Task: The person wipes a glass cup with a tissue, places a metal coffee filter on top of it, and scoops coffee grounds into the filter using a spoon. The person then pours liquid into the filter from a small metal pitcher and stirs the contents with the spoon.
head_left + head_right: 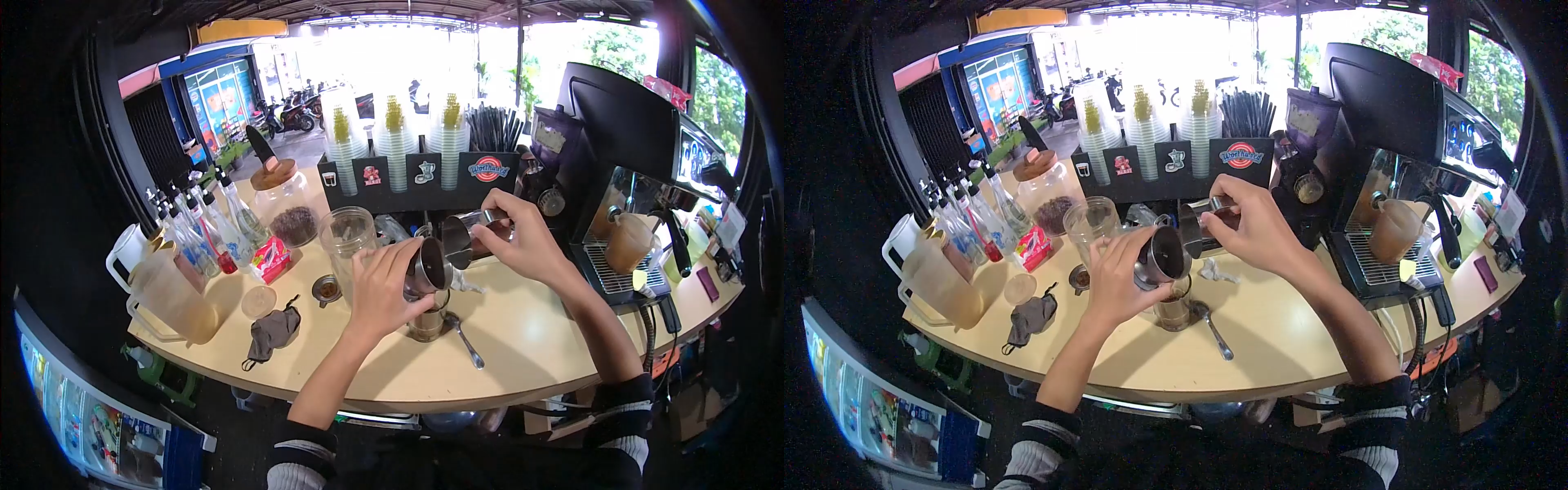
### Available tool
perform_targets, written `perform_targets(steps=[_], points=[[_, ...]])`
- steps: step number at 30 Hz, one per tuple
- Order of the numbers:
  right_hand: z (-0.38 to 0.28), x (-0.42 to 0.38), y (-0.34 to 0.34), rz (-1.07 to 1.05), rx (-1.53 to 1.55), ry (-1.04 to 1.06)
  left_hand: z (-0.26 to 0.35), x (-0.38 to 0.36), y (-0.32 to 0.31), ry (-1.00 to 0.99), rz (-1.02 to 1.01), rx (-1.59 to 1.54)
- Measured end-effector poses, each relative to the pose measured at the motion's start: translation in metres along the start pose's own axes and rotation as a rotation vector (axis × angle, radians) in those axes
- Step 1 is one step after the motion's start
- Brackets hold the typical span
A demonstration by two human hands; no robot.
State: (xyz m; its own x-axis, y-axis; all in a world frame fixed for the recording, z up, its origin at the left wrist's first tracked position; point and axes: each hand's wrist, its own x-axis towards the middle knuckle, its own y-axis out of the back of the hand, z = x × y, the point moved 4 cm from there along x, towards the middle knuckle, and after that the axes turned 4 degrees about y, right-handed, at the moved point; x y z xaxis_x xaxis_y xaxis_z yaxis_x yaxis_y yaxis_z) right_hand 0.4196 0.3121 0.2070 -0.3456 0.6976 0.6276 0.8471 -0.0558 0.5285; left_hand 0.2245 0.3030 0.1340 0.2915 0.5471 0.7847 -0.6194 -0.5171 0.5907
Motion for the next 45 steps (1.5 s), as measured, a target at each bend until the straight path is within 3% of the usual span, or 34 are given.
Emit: perform_targets(steps=[29,45], points=[[-0.007,0.014,-0.003,-0.058,-0.097,0.090,0.001,-0.002,0.003,0.034,0.020,-0.015],[-0.014,0.028,-0.012,-0.076,-0.139,0.176,-0.008,-0.009,-0.009,0.229,-0.075,-0.216]])
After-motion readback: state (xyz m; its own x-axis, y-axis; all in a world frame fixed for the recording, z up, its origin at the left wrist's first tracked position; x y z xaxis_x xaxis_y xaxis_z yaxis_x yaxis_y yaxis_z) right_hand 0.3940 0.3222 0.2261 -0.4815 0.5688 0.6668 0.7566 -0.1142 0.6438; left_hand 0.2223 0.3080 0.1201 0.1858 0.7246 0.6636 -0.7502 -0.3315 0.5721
